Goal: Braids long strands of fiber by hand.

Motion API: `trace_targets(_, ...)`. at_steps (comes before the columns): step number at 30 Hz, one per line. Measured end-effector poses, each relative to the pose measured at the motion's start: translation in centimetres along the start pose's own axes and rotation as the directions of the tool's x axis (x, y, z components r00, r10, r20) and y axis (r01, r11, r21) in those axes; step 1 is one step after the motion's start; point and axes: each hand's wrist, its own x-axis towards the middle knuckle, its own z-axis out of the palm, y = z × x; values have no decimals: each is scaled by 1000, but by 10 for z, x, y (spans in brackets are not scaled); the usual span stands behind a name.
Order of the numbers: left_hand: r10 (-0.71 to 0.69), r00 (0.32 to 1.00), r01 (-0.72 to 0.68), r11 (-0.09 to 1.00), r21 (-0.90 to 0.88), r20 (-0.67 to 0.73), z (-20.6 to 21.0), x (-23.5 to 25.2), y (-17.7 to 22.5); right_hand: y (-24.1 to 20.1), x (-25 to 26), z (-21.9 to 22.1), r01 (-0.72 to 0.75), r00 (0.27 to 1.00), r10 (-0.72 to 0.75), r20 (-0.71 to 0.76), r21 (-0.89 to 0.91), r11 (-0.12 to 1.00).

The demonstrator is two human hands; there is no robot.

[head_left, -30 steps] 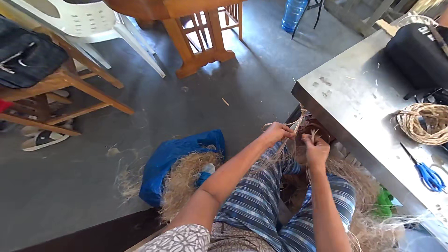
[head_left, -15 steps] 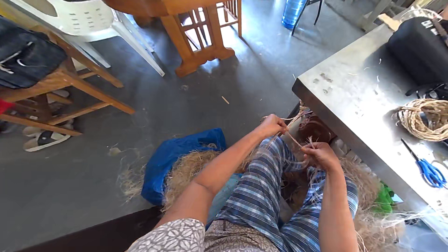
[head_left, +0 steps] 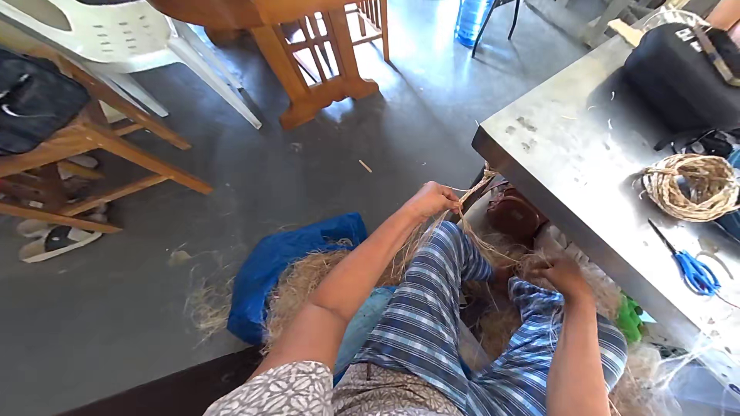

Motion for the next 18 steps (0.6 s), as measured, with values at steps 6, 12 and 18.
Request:
trace_targets(6,1,1000,-1,1000,-3,26,6,2,-2,5,-14,-11,145,984,-38,-175,658,739)
trace_targets(12,23,999,-21,998,-52,34,14,2,-3,-61,-6,15,155,971,77,-224,846,509)
trace_targets(18,53,998,-53,999,-1,36,8,7,-9,-76,-10,9,-115,926,153,-344,130,985)
